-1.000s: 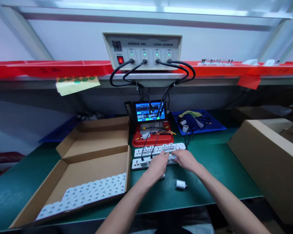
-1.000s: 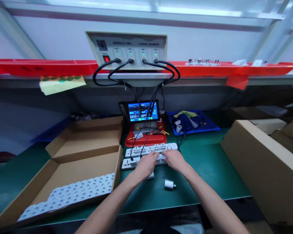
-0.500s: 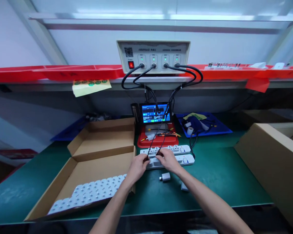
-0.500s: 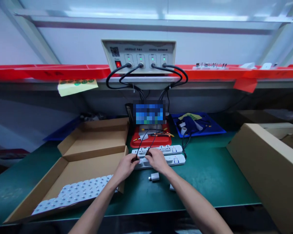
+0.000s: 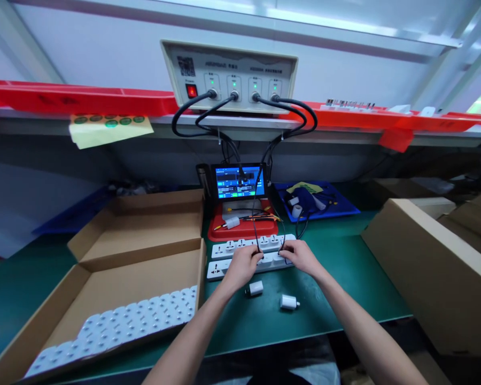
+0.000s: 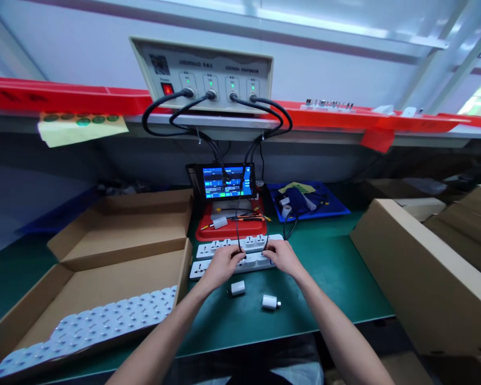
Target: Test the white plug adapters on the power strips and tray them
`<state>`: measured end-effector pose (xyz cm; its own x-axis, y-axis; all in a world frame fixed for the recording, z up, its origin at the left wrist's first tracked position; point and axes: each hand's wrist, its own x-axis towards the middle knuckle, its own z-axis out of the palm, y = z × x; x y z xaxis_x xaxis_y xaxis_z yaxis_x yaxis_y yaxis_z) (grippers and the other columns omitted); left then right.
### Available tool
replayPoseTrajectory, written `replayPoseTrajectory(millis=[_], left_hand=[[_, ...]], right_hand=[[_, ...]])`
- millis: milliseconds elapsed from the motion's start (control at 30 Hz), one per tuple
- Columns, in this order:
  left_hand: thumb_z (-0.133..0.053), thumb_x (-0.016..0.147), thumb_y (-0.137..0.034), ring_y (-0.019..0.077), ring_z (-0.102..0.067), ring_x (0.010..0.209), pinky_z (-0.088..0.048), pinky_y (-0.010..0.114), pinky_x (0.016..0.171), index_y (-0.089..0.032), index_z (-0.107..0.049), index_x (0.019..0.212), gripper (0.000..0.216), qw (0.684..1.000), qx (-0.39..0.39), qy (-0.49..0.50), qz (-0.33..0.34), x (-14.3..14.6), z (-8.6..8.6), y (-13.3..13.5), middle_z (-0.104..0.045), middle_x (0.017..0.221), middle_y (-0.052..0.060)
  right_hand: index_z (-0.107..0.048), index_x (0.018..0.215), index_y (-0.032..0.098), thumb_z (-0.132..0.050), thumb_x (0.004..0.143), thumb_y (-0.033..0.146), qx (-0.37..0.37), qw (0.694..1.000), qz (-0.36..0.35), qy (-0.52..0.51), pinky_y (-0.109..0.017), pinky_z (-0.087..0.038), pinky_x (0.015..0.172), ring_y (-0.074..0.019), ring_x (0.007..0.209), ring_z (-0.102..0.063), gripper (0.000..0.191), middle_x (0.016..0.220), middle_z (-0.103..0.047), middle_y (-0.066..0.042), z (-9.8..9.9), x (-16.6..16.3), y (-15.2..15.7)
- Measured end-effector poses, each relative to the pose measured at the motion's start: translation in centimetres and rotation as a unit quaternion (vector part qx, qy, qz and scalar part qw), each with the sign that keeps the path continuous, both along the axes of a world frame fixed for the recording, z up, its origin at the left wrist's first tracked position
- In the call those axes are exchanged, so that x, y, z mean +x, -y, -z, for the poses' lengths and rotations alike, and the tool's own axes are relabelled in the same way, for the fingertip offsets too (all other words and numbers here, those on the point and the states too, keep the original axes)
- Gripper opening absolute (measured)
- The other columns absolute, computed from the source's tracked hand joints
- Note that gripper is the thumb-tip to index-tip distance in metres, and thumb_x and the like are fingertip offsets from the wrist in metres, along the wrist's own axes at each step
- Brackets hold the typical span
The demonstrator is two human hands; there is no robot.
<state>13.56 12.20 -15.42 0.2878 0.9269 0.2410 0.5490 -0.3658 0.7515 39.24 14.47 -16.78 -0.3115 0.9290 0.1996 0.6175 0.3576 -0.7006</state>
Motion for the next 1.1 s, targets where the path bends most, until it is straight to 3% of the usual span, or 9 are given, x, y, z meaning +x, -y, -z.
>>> replayPoseTrajectory(millis=[200,467,600,667,800,933,1000,1100], left_hand=[[-0.063,0.099,-0.017,0.0223,-0.069,0.084,-0.042,0.031,0.079,-0.020,-0.076,0.086,0.019,0.998,-0.010,-0.058,0.008,1.8,0.3,-1.2,-0.079,0.087,0.005],[-0.062,0.102,-0.017,0.0251,-0.071,0.093,-0.046,0.033,0.084,-0.020,-0.074,0.091,0.016,0.986,0.008,-0.166,0.008,2.6,0.0,-1.0,-0.079,0.097,0.008],[-0.060,0.104,-0.019,0.0272,-0.070,0.101,-0.050,0.036,0.090,-0.019,-0.073,0.096,0.015,0.972,0.032,-0.231,0.012,2.8,-0.3,-0.3,-0.077,0.104,0.011],[-0.063,0.104,-0.024,0.0288,-0.069,0.109,-0.052,0.039,0.096,-0.020,-0.074,0.111,0.013,0.971,0.060,-0.231,0.015,1.6,-0.4,0.2,-0.076,0.113,0.011],[-0.074,0.097,-0.027,0.0335,-0.065,0.126,-0.051,0.046,0.108,-0.024,-0.064,0.137,0.041,0.966,0.104,-0.235,-0.016,-3.6,-0.1,1.3,-0.072,0.134,0.014],[-0.070,0.093,-0.014,0.0346,-0.070,0.119,-0.052,0.042,0.099,-0.022,-0.067,0.124,0.033,0.954,0.025,-0.295,-0.044,-8.2,0.7,2.1,-0.076,0.126,0.015],[-0.065,0.093,-0.009,0.0333,-0.074,0.113,-0.053,0.039,0.094,-0.022,-0.068,0.117,0.028,0.955,-0.003,-0.295,-0.041,-9.0,0.9,2.3,-0.079,0.119,0.013],[-0.062,0.092,-0.007,0.0310,-0.074,0.112,-0.054,0.038,0.095,-0.022,-0.069,0.117,0.030,0.971,0.025,-0.234,-0.043,-9.4,0.5,2.2,-0.080,0.118,0.012]], right_hand=[[-0.076,0.082,0.019,-0.074,0.092,0.016,0.019,1.000,0.002,0.014,-0.027,-0.039,0.071,-0.0177,0.076,-0.064,0.011,0.079,-0.075,0.000,0.1,-0.4,0.3],[-0.074,0.093,0.020,-0.068,0.096,0.012,0.065,0.995,-0.008,0.073,-0.029,-0.045,0.083,-0.0211,0.091,-0.068,0.010,0.095,-0.077,-0.005,0.7,-0.9,1.0],[-0.074,0.094,0.021,-0.071,0.100,0.020,0.072,0.993,0.007,0.098,-0.029,-0.044,0.077,-0.0205,0.087,-0.068,0.007,0.093,-0.076,-0.004,0.0,-0.3,1.4],[-0.073,0.093,0.021,-0.071,0.102,0.028,0.096,0.989,0.035,0.103,-0.029,-0.043,0.075,-0.0205,0.084,-0.067,0.011,0.090,-0.075,-0.004,-0.7,0.1,2.0],[-0.072,0.098,0.021,-0.061,0.109,0.034,0.147,0.980,0.039,0.125,-0.031,-0.046,0.079,-0.0218,0.088,-0.070,0.021,0.093,-0.076,-0.006,-2.0,-1.1,3.9],[-0.072,0.116,0.022,-0.053,0.110,0.023,0.118,0.964,-0.052,0.235,-0.031,-0.049,0.078,-0.0230,0.092,-0.074,0.020,0.112,-0.078,-0.009,-2.6,-6.6,5.3],[-0.068,0.128,0.022,-0.053,0.106,0.016,0.102,0.952,-0.073,0.280,-0.030,-0.051,0.077,-0.0226,0.091,-0.075,0.028,0.125,-0.076,-0.011,-2.8,-9.9,5.1],[-0.063,0.138,0.019,-0.054,0.101,0.010,0.084,0.941,-0.085,0.317,-0.031,-0.053,0.080,-0.0248,0.094,-0.077,0.040,0.130,-0.075,-0.014,-2.9,-13.6,3.9]])
